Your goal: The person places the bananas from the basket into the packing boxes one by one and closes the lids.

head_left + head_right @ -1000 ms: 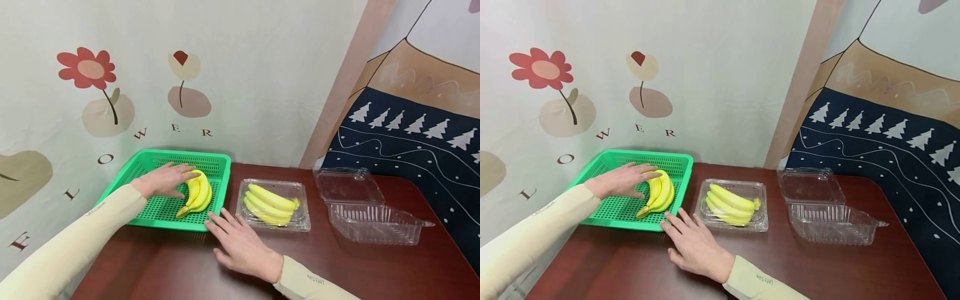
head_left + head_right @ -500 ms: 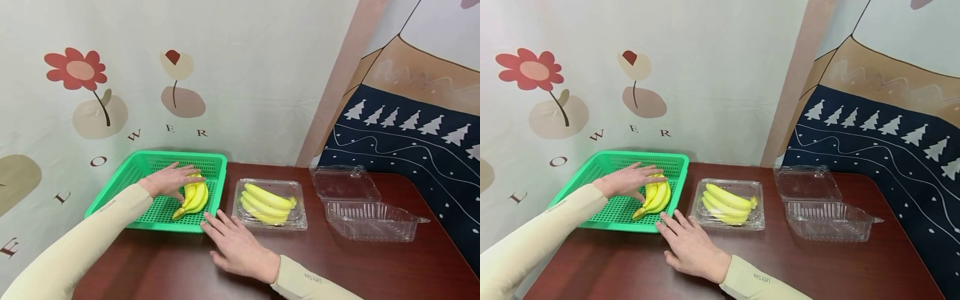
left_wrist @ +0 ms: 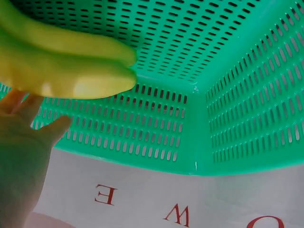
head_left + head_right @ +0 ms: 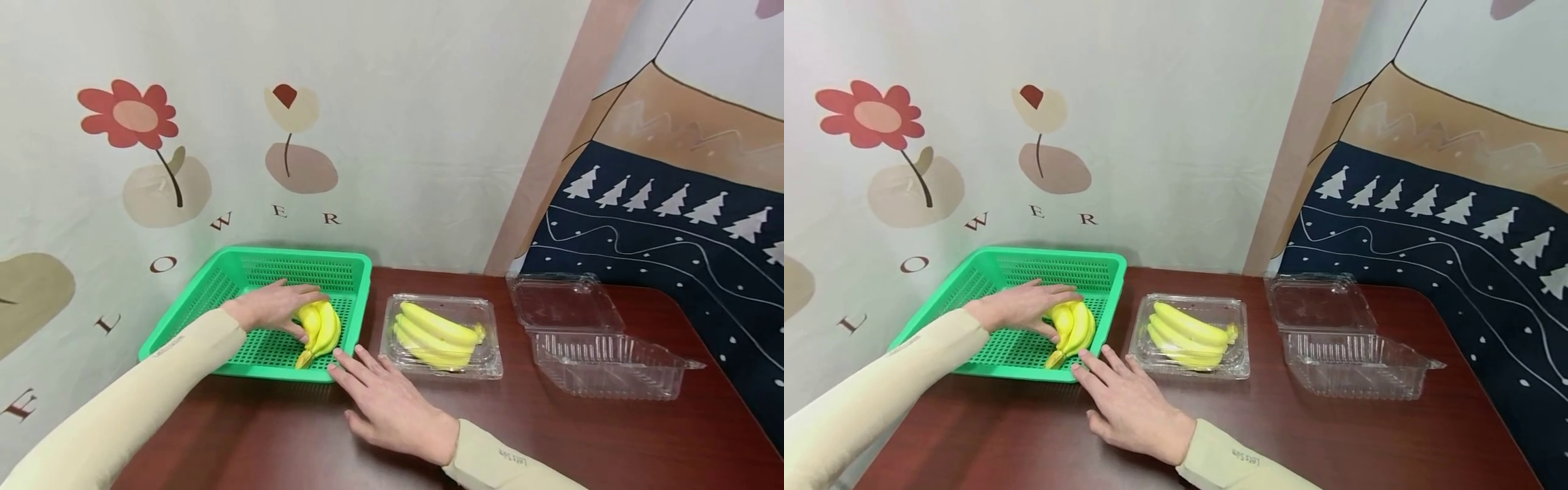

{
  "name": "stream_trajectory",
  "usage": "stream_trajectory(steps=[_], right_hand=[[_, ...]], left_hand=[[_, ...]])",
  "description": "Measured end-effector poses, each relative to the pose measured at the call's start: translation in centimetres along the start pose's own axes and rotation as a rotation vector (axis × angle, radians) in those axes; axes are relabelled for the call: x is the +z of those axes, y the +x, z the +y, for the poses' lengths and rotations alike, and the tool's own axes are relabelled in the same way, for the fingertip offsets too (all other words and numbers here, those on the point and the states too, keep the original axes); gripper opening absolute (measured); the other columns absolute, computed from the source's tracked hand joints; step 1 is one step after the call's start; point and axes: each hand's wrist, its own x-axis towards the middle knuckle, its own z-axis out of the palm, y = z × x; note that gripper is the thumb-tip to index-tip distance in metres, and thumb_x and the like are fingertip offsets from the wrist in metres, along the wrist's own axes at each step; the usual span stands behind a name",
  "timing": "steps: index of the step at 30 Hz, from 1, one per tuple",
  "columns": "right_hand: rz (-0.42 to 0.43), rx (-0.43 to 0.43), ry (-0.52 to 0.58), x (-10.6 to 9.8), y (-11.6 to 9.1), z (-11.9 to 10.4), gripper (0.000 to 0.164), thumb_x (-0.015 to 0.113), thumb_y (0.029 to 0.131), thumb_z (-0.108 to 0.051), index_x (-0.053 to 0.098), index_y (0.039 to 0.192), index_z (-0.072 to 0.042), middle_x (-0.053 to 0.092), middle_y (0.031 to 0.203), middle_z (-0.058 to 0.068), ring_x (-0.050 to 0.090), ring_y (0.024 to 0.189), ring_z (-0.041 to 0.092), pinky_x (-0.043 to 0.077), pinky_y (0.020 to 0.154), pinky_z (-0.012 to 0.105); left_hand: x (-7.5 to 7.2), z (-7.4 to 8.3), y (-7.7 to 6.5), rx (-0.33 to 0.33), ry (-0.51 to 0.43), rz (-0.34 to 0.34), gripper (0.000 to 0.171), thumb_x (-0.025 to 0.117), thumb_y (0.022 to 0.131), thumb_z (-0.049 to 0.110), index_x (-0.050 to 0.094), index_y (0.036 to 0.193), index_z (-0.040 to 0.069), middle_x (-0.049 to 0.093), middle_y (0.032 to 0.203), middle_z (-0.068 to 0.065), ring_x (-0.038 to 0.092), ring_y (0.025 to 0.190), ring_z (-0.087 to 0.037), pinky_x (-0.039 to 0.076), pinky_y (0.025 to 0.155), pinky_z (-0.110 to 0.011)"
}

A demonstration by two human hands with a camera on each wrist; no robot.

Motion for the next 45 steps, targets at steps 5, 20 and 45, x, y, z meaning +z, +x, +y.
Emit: stream_trajectory(steps=[5, 20, 45], right_hand=[[0.006, 0.0, 0.003, 0.1, 0.0, 0.0, 0.068, 0.065, 0.1, -0.035, 0.04, 0.16, -0.018, 0.03, 0.168, 0.001, 0.033, 0.152, 0.028, 0.042, 0.113, 0.054], [0.012, -0.002, 0.014, 0.0, -0.3, 0.0, 0.069, 0.067, 0.099, -0.034, 0.039, 0.16, -0.017, 0.03, 0.168, 0.002, 0.034, 0.152, 0.029, 0.044, 0.111, 0.053], [0.033, 0.03, 0.059, -0.8, -2.7, -0.1, 0.072, 0.068, 0.097, -0.033, 0.04, 0.16, -0.013, 0.028, 0.169, 0.007, 0.03, 0.153, 0.034, 0.042, 0.113, 0.056]], left_hand=[[0.1, -0.3, -0.9, 0.0, -0.003, 0.029, 0.086, 0.089, 0.08, 0.042, 0.051, 0.153, 0.019, 0.057, 0.144, -0.016, 0.054, 0.131, -0.038, 0.037, 0.109, -0.068], [1.3, -0.5, -1.8, 0.031, -0.106, 0.088, 0.071, 0.083, 0.089, 0.021, 0.051, 0.152, 0.013, 0.058, 0.131, -0.012, 0.063, 0.099, -0.026, 0.056, 0.088, -0.051], [-0.6, -0.1, -5.3, -0.112, -0.191, 0.27, 0.072, 0.082, 0.09, 0.022, 0.051, 0.155, 0.019, 0.058, 0.124, -0.017, 0.056, 0.098, -0.026, 0.05, 0.079, -0.042]])
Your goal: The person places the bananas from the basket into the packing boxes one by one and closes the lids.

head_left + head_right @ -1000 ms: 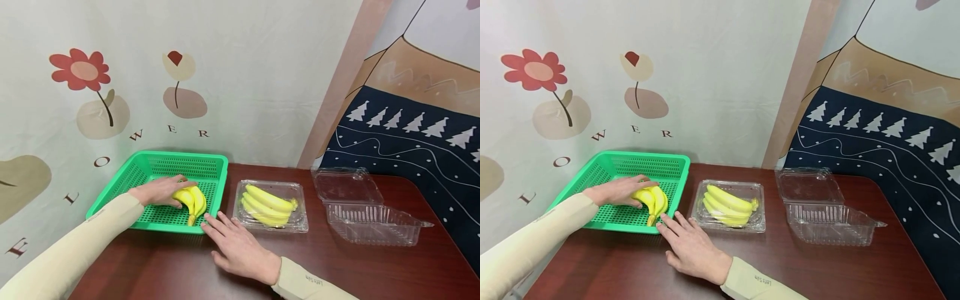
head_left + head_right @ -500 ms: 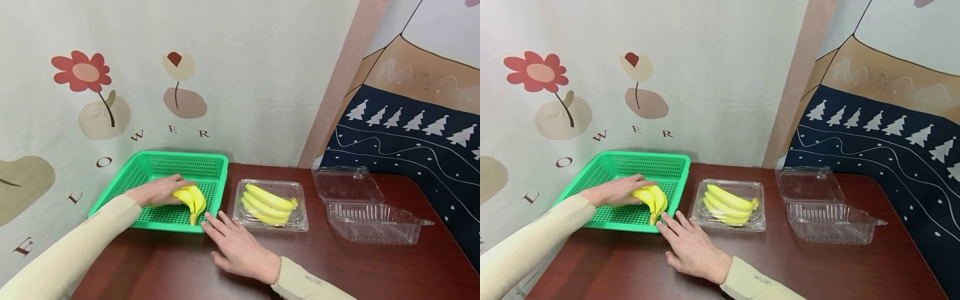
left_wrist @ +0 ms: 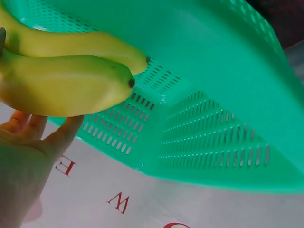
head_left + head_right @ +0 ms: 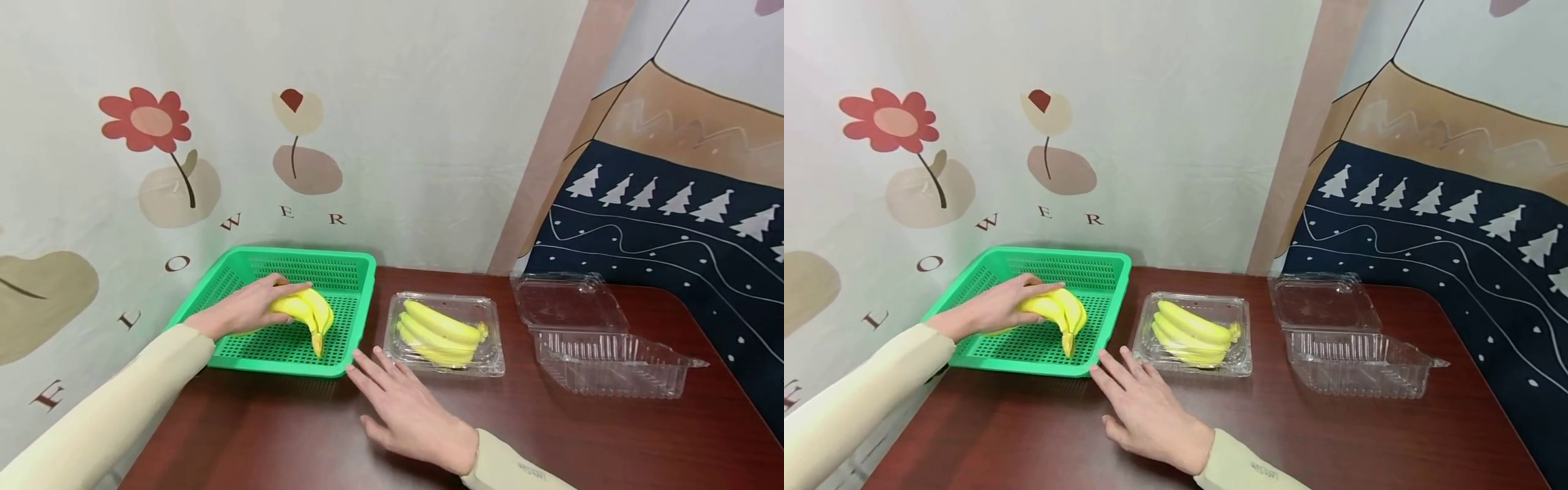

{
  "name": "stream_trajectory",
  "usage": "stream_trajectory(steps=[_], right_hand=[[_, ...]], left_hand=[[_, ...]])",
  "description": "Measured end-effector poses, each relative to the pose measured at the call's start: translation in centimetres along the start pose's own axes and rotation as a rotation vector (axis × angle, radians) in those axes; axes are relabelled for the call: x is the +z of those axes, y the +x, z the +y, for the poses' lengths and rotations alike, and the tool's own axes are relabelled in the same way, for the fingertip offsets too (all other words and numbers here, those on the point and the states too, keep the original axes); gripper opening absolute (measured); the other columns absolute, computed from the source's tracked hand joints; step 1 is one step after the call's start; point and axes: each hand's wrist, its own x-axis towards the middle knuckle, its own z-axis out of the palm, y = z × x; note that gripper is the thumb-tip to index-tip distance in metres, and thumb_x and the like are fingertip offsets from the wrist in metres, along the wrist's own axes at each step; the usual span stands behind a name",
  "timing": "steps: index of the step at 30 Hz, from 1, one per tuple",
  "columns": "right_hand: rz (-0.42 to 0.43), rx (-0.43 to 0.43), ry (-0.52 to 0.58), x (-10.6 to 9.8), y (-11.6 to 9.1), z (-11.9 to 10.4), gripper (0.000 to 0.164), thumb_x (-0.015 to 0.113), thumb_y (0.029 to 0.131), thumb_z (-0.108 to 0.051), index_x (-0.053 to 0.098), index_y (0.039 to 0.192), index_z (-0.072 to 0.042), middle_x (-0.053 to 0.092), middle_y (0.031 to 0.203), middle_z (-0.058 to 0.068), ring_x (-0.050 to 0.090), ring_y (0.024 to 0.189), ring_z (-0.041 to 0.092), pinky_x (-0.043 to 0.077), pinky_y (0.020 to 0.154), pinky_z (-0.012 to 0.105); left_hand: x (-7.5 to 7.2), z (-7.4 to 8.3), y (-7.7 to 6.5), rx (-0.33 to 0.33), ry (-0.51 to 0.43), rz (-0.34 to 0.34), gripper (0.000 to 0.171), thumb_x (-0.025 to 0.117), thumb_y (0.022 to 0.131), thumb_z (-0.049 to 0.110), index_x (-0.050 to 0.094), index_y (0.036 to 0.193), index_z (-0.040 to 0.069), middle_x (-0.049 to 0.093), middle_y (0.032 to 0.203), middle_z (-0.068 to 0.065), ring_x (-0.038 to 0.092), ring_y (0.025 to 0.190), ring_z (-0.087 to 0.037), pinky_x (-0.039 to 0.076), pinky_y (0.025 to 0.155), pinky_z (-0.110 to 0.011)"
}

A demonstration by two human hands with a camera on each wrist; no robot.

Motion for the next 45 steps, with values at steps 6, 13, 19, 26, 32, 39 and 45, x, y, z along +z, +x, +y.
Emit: stream_trajectory(steps=[6, 13, 19, 26, 32, 39, 45], right_hand=[[0.015, 0.069, -0.001, -0.6, -1.0, 0.9, 0.07, 0.066, 0.099, -0.04, 0.043, 0.158, -0.012, 0.027, 0.17, 0.006, 0.028, 0.154, 0.035, 0.037, 0.117, 0.053], [0.075, 0.085, -0.033, -1.3, -2.8, 1.3, 0.071, 0.067, 0.097, -0.046, 0.046, 0.157, -0.012, 0.031, 0.168, 0.007, 0.029, 0.153, 0.036, 0.039, 0.115, 0.056], [0.146, 0.117, -0.08, -2.3, -4.4, 2.2, 0.073, 0.074, 0.092, -0.043, 0.051, 0.153, -0.012, 0.034, 0.167, 0.008, 0.025, 0.155, 0.035, 0.039, 0.114, 0.057], [0.189, 0.158, -0.125, -3.9, -6.3, 3.8, 0.071, 0.073, 0.092, -0.043, 0.053, 0.151, -0.01, 0.036, 0.165, 0.011, 0.03, 0.152, 0.039, 0.037, 0.114, 0.06], [0.212, 0.208, -0.181, -5.3, -7.7, 5.5, 0.07, 0.074, 0.09, -0.042, 0.056, 0.148, -0.008, 0.04, 0.163, 0.013, 0.035, 0.149, 0.042, 0.038, 0.112, 0.062], [0.238, 0.285, -0.161, -6.4, -9.6, 7.1, 0.069, 0.075, 0.09, -0.038, 0.056, 0.149, -0.008, 0.036, 0.166, 0.01, 0.034, 0.151, 0.038, 0.036, 0.114, 0.06], [0.328, 0.291, -0.134, -7.5, -11.1, 7.7, 0.064, 0.055, 0.103, -0.052, 0.054, 0.151, -0.009, 0.038, 0.165, 0.009, 0.029, 0.154, 0.031, 0.008, 0.127, 0.032]], left_hand=[[-0.5, 1.1, -0.2, -0.043, -0.043, 0.057, 0.073, 0.083, 0.09, 0.024, 0.051, 0.155, 0.018, 0.059, 0.124, -0.017, 0.055, 0.099, -0.026, 0.048, 0.077, -0.04], [-1.2, 3.0, -0.4, -0.122, -0.081, 0.158, 0.071, 0.082, 0.09, 0.027, 0.053, 0.154, 0.02, 0.058, 0.121, -0.016, 0.054, 0.098, -0.028, 0.045, 0.076, -0.04], [-1.5, 4.8, 0.2, -0.204, -0.196, 0.288, 0.073, 0.083, 0.09, 0.027, 0.051, 0.155, 0.018, 0.056, 0.123, -0.019, 0.051, 0.098, -0.031, 0.041, 0.074, -0.04], [-1.5, 7.6, 1.1, -0.235, -0.279, 0.371, 0.073, 0.084, 0.088, 0.025, 0.053, 0.153, 0.018, 0.055, 0.126, -0.02, 0.052, 0.103, -0.034, 0.038, 0.08, -0.043], [-1.0, 9.7, 2.2, -0.225, -0.301, 0.427, 0.072, 0.085, 0.086, 0.025, 0.055, 0.152, 0.021, 0.055, 0.125, -0.017, 0.051, 0.104, -0.031, 0.041, 0.077, -0.042], [-0.6, 11.8, 3.5, -0.229, -0.374, 0.443, 0.074, 0.085, 0.086, 0.031, 0.053, 0.154, 0.026, 0.056, 0.127, -0.014, 0.052, 0.105, -0.03, 0.043, 0.078, -0.041], [-0.5, 13.3, 3.9, -0.192, -0.361, 0.455, 0.074, 0.086, 0.085, 0.034, 0.056, 0.152, 0.027, 0.057, 0.127, -0.011, 0.054, 0.104, -0.028, 0.043, 0.079, -0.041]])
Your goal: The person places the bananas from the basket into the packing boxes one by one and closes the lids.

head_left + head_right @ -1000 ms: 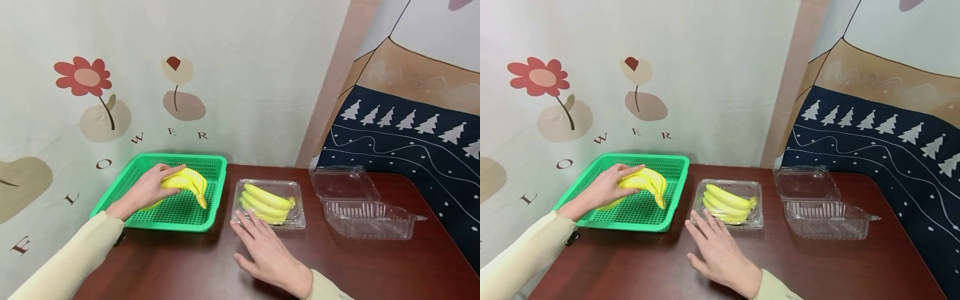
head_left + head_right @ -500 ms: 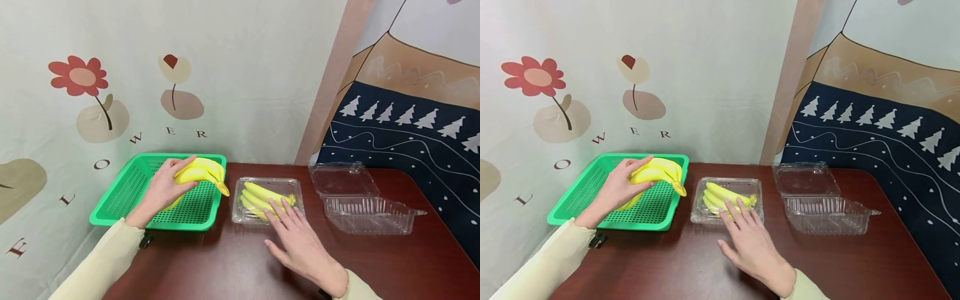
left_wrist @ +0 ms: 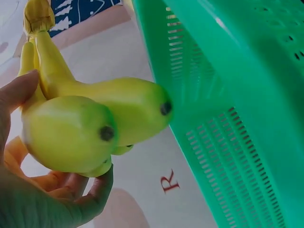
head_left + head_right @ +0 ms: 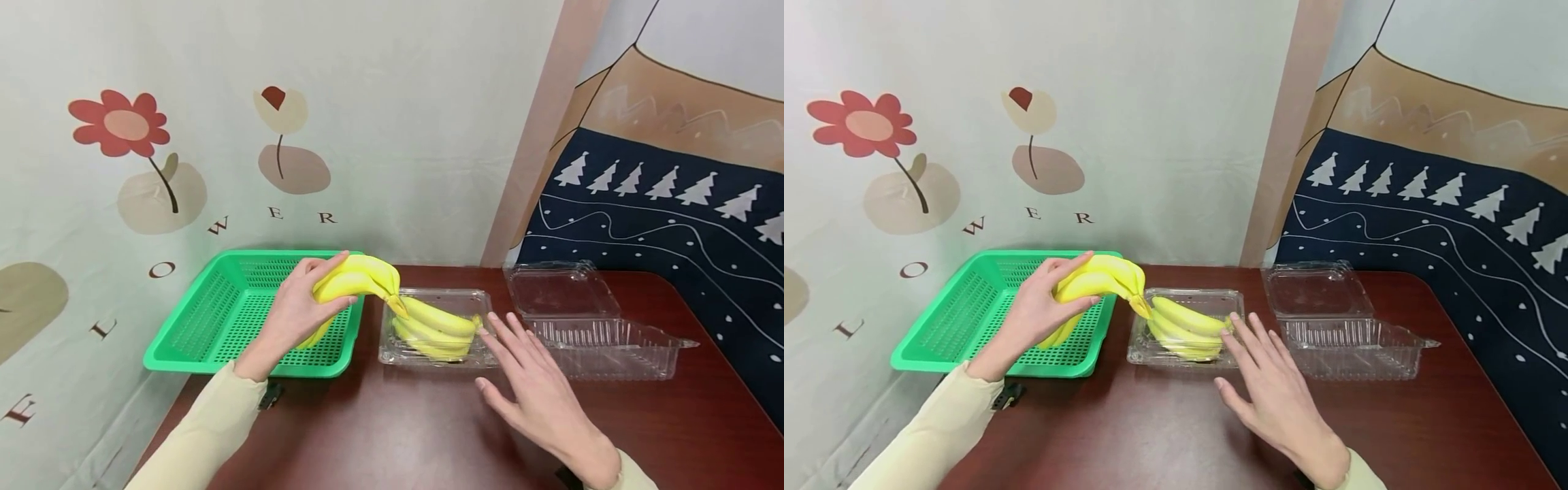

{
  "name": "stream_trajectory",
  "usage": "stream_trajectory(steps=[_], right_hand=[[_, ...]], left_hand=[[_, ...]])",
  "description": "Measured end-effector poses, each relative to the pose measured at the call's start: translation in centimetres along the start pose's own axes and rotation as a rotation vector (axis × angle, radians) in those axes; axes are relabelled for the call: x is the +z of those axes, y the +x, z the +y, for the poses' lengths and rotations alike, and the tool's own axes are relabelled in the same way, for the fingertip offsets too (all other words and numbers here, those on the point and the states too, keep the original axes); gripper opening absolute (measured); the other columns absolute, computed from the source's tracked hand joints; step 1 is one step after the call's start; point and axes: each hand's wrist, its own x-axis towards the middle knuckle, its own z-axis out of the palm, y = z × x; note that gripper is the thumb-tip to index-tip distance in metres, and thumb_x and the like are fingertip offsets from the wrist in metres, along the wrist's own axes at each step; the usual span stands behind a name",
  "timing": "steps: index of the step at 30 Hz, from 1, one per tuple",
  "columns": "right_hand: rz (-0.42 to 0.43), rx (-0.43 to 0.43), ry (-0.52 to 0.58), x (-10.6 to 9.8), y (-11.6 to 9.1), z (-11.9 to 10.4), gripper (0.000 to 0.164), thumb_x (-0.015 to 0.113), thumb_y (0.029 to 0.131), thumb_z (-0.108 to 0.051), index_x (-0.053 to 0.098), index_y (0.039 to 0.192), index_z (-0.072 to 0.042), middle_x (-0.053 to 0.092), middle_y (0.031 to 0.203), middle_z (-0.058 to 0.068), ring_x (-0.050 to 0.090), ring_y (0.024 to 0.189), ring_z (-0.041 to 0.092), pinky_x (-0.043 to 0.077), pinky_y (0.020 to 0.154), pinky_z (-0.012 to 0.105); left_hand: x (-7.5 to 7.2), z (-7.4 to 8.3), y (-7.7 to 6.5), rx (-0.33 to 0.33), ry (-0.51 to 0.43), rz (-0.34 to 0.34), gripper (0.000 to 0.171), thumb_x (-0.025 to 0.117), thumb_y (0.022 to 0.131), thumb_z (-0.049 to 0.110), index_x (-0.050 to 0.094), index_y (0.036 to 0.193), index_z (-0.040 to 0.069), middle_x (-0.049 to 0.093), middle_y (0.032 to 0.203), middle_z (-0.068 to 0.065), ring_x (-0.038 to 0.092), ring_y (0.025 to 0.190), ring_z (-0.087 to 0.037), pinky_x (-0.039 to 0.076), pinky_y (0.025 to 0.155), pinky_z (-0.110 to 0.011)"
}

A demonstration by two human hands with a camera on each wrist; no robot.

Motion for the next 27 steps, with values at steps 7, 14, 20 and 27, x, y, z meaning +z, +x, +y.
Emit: stream_trajectory(steps=[7, 14, 20, 27], right_hand=[[0.092, 0.032, -0.031, -2.8, -0.8, 1.3, 0.072, 0.038, 0.105, -0.062, 0.055, 0.15, -0.008, 0.039, 0.164, 0.008, 0.027, 0.155, 0.028, 0.008, 0.126, 0.03], [0.111, 0.147, -0.041, -6.1, -1.4, 3.6, 0.067, 0.07, 0.094, -0.037, 0.052, 0.151, -0.007, 0.038, 0.164, 0.011, 0.022, 0.156, 0.03, 0.016, 0.126, 0.049], [0.124, 0.258, -0.021, -8.3, -1.8, 5.6, 0.071, 0.075, 0.092, -0.027, 0.049, 0.154, -0.006, 0.035, 0.165, 0.014, 0.019, 0.157, 0.03, 0.015, 0.126, 0.053], [0.082, 0.382, -0.011, -9.9, -2.7, 7.8, 0.068, 0.07, 0.098, -0.028, 0.045, 0.154, 0.0, 0.028, 0.167, 0.019, 0.01, 0.159, 0.032, 0.005, 0.126, 0.056]], left_hand=[[1.3, 1.5, 0.1, 0.05, 0.004, 0.007, 0.073, 0.086, 0.085, 0.038, 0.057, 0.151, 0.028, 0.058, 0.126, -0.009, 0.055, 0.103, -0.026, 0.044, 0.079, -0.04], [2.5, 3.1, 0.9, 0.112, -0.005, 0.0, 0.072, 0.086, 0.085, 0.042, 0.058, 0.15, 0.029, 0.059, 0.125, -0.007, 0.055, 0.105, -0.025, 0.045, 0.081, -0.04], [3.7, 4.2, 1.6, 0.148, 0.02, -0.012, 0.07, 0.083, 0.087, 0.044, 0.057, 0.15, 0.029, 0.06, 0.123, -0.008, 0.055, 0.105, -0.025, 0.046, 0.079, -0.04], [4.8, 5.1, 1.8, 0.164, 0.02, -0.006, 0.068, 0.083, 0.087, 0.043, 0.059, 0.149, 0.027, 0.061, 0.124, -0.006, 0.056, 0.107, -0.025, 0.048, 0.08, -0.04]])
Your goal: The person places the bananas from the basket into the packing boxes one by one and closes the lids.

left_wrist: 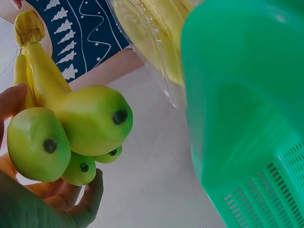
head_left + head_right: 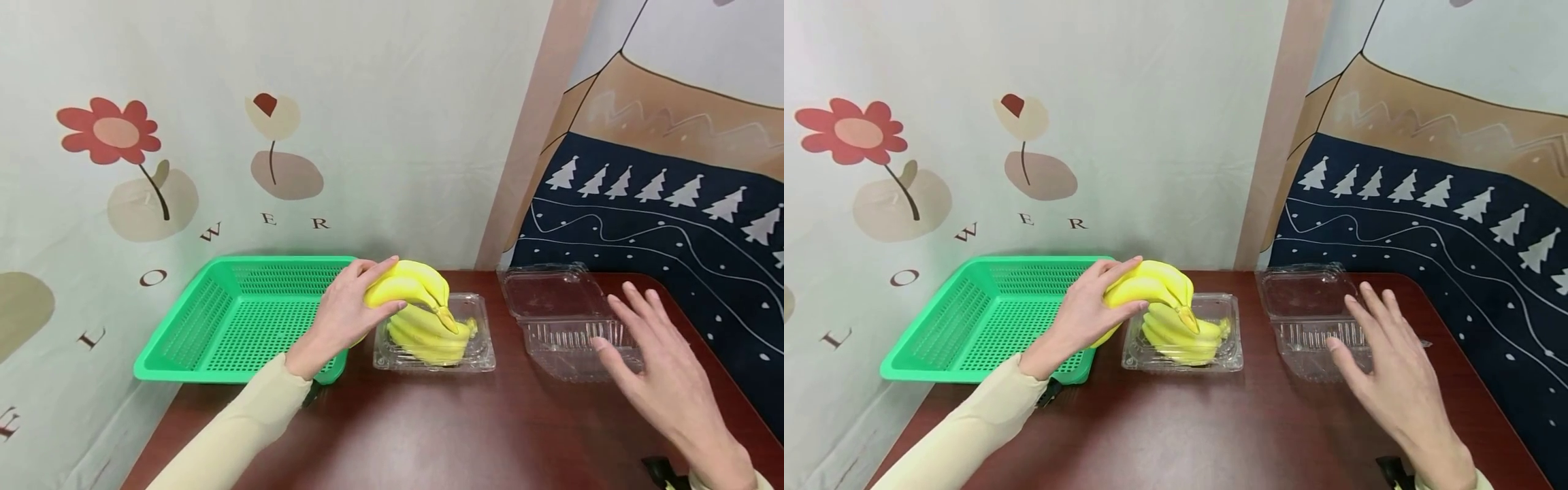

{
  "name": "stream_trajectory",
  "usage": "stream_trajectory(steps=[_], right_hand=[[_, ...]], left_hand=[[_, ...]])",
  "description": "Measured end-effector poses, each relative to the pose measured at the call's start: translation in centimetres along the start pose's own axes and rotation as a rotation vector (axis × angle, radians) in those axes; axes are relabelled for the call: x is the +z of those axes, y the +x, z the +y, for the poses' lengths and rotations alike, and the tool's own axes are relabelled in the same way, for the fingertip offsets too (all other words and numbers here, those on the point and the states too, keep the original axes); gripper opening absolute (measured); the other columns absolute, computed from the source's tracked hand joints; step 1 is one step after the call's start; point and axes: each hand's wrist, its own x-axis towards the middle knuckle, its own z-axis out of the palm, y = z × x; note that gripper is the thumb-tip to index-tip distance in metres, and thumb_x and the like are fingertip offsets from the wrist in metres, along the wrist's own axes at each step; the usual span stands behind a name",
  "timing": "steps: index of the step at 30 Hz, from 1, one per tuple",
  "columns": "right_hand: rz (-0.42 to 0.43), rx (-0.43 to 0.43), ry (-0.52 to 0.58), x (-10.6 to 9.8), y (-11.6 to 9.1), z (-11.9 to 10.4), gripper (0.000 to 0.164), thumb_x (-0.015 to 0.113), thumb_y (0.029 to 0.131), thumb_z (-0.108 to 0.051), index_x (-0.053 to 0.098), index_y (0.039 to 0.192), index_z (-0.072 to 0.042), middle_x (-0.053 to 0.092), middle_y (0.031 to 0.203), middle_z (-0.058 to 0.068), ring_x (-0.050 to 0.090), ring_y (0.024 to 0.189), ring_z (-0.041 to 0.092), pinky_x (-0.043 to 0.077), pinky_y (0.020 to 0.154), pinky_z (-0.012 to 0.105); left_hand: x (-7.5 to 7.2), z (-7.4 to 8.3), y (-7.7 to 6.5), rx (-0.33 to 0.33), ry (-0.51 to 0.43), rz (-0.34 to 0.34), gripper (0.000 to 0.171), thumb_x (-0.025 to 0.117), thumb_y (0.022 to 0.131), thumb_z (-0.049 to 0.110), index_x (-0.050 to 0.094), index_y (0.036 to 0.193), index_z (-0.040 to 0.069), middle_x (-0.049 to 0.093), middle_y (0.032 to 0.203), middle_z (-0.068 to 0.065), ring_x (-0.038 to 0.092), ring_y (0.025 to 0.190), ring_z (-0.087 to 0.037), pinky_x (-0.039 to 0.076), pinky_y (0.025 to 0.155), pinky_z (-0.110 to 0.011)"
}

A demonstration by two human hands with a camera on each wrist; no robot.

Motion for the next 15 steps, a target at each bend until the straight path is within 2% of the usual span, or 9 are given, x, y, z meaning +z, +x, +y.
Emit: stream_trajectory(steps=[6, 12, 15], right_hand=[[-0.01, 0.112, -0.053, -1.2, 0.4, 2.4, 0.067, 0.061, 0.103, -0.031, 0.039, 0.155, 0.006, 0.022, 0.167, 0.024, 0.005, 0.158, 0.036, 0.002, 0.126, 0.053], [-0.048, 0.272, -0.087, -2.1, 1.2, 5.5, 0.071, 0.048, 0.108, -0.04, 0.029, 0.157, 0.008, 0.014, 0.166, 0.03, 0.002, 0.156, 0.045, 0.002, 0.123, 0.062], [-0.082, 0.381, -0.079, -2.0, 1.1, 7.1, 0.073, 0.04, 0.11, -0.043, 0.023, 0.159, 0.008, 0.014, 0.165, 0.034, 0.011, 0.152, 0.054, 0.009, 0.119, 0.069]], left_hand=[[0.8, 0.7, 0.2, 0.01, -0.017, 0.007, 0.067, 0.084, 0.086, 0.042, 0.06, 0.147, 0.028, 0.061, 0.124, -0.004, 0.056, 0.106, -0.023, 0.048, 0.078, -0.039], [1.7, 1.6, 0.3, 0.032, -0.035, 0.012, 0.069, 0.087, 0.084, 0.04, 0.062, 0.146, 0.027, 0.062, 0.123, -0.004, 0.058, 0.104, -0.023, 0.048, 0.078, -0.039], [2.2, 2.1, 0.3, 0.057, -0.042, 0.009, 0.07, 0.087, 0.083, 0.041, 0.062, 0.146, 0.026, 0.063, 0.122, -0.004, 0.058, 0.104, -0.023, 0.048, 0.078, -0.038]])
